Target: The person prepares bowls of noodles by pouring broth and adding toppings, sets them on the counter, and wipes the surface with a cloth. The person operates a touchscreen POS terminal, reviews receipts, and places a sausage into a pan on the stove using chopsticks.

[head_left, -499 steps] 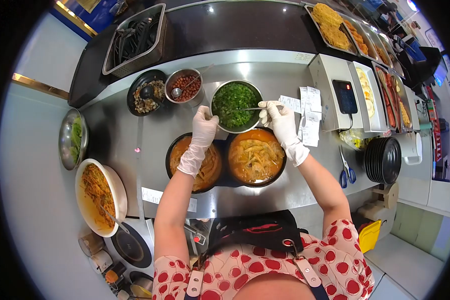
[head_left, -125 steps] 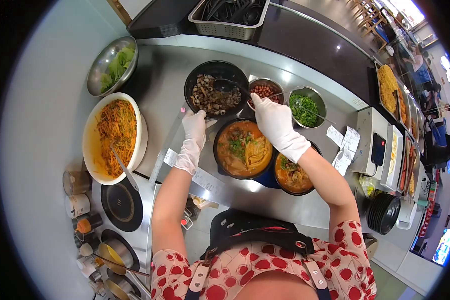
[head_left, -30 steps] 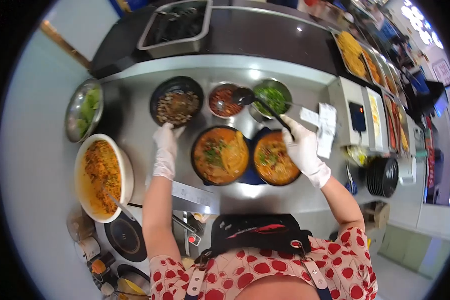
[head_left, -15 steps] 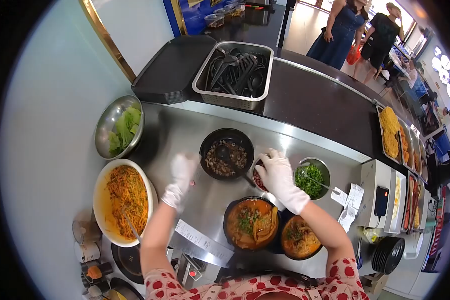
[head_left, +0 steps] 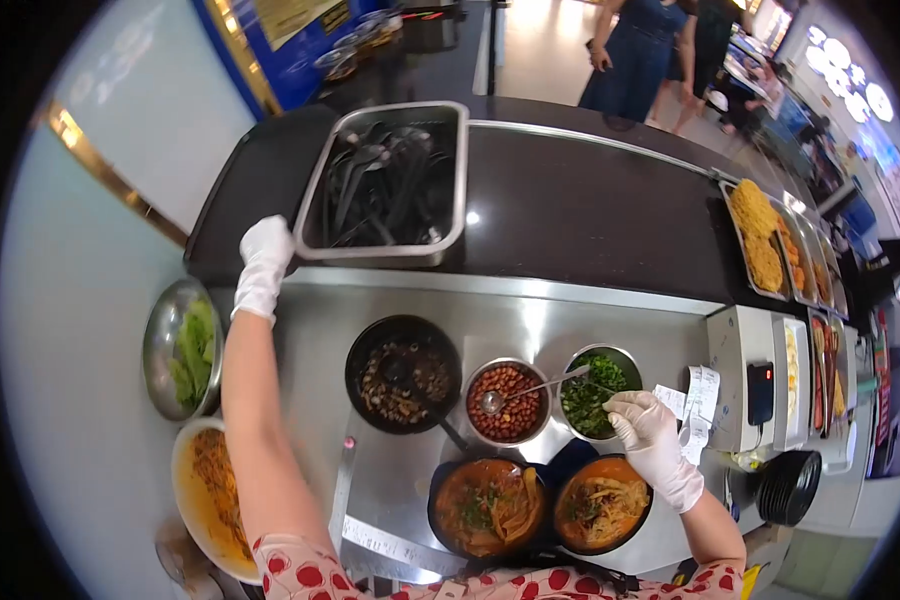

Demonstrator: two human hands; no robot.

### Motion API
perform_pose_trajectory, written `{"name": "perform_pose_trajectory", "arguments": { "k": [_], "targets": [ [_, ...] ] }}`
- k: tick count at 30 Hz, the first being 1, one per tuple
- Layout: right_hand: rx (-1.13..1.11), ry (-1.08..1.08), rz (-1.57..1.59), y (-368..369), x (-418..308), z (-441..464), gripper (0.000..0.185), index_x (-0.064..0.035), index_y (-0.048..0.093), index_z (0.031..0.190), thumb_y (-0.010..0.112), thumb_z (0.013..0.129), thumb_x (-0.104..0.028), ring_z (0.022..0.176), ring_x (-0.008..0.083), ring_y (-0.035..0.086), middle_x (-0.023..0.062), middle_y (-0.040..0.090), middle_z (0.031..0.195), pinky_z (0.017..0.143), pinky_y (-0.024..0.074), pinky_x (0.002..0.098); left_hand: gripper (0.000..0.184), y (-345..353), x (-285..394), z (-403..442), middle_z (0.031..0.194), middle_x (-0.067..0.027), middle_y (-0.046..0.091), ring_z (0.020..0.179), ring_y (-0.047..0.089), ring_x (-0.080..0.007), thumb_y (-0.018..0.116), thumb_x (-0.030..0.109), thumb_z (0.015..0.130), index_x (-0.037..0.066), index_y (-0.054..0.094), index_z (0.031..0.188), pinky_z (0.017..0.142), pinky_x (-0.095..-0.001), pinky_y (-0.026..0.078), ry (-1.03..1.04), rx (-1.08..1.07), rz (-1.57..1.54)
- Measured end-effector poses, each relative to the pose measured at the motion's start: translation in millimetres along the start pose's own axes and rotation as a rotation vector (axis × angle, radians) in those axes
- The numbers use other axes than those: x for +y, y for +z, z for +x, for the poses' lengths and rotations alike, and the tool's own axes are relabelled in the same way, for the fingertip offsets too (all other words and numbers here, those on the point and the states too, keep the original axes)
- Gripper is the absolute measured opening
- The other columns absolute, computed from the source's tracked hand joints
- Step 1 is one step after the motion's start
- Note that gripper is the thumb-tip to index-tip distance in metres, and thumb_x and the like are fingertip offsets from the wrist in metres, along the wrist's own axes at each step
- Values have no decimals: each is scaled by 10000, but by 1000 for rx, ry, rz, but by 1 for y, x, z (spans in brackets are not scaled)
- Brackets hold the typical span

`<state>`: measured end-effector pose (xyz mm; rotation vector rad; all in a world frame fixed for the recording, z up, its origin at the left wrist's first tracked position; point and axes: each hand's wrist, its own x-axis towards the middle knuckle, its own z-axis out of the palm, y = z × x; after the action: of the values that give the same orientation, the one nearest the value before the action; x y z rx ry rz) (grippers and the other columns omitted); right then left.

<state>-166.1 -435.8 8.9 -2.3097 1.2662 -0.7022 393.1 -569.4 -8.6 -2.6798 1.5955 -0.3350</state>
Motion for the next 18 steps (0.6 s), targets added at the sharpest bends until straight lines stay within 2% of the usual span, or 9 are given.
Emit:
{"name": "perform_pose_trajectory", "arguments": {
  "k": [3, 5, 7, 8, 9, 10, 11, 14, 18],
  "targets": [
    [11, 166, 1, -12, 17, -15, 108, -28, 688, 903, 661, 804, -61, 840, 300, 639, 131, 664, 911, 751, 525, 367, 171, -3, 5, 0, 849, -181, 685, 817, 677, -342, 608, 176, 791, 50, 720, 815, 718, -448, 540, 72, 27, 118],
    [9, 202, -14, -26, 21, -24, 111, -28, 689, 906, 662, 805, -65, 840, 298, 639, 132, 664, 908, 749, 525, 367, 152, 11, -4, 8, 776, -136, 669, 742, 687, -291, 562, 133, 815, 74, 686, 749, 626, -396, 556, 156, 198, 279],
    [5, 232, -20, -36, 29, -30, 115, -27, 689, 910, 663, 806, -68, 840, 296, 639, 134, 664, 905, 746, 526, 367, 145, -4, -2, 6, 804, -103, 623, 700, 676, -265, 470, 106, 872, 108, 607, 825, 592, -357, 558, 111, 350, 405],
    [24, 197, -49, -40, 36, -36, 113, -25, 689, 906, 663, 807, -72, 832, 295, 640, 137, 666, 900, 743, 527, 363, 90, -12, -7, 8, 810, -98, 629, 704, 676, -251, 484, 109, 865, 110, 574, 867, 584, -362, 557, 147, 442, 345],
    [48, 180, -84, -45, 41, -47, 111, -22, 689, 903, 662, 808, -75, 825, 295, 641, 140, 667, 895, 740, 528, 360, 89, -19, -7, 12, 835, -111, 635, 717, 670, -278, 498, 146, 883, 91, 562, 911, 607, -390, 550, 110, 361, 306],
    [80, 228, -98, -50, 44, -58, 111, -22, 689, 903, 662, 808, -75, 825, 295, 641, 140, 667, 895, 740, 528, 360, 132, -26, -13, 15, 894, -171, 632, 776, 651, -339, 505, 174, 908, 52, 547, 939, 660, -439, 533, 193, 313, 128],
    [80, 237, -72, -54, 50, -60, 113, -20, 690, 901, 664, 809, -80, 823, 295, 644, 146, 669, 894, 742, 528, 361, 149, -20, -21, 19, 875, -184, 636, 788, 644, -365, 525, 193, 909, 46, 545, 918, 658, -457, 522, 241, 348, 123],
    [118, 303, -5, -61, 59, -72, 121, -29, 697, 896, 664, 820, -117, 828, 293, 650, 143, 676, 911, 746, 530, 359, 81, 9, -31, 39, 723, -163, 653, 693, 664, -345, 564, 91, 821, 67, 588, 748, 597, -450, 532, 257, 333, 300],
    [123, 304, -65, -77, 81, -109, 137, -65, 702, 907, 643, 848, -173, 840, 279, 652, 106, 682, 917, 744, 532, 355, 78, -39, -14, 22, 833, -204, 651, 751, 652, -391, 493, 80, 837, 42, 548, 877, 655, -488, 526, 111, 331, 169]
  ]
}}
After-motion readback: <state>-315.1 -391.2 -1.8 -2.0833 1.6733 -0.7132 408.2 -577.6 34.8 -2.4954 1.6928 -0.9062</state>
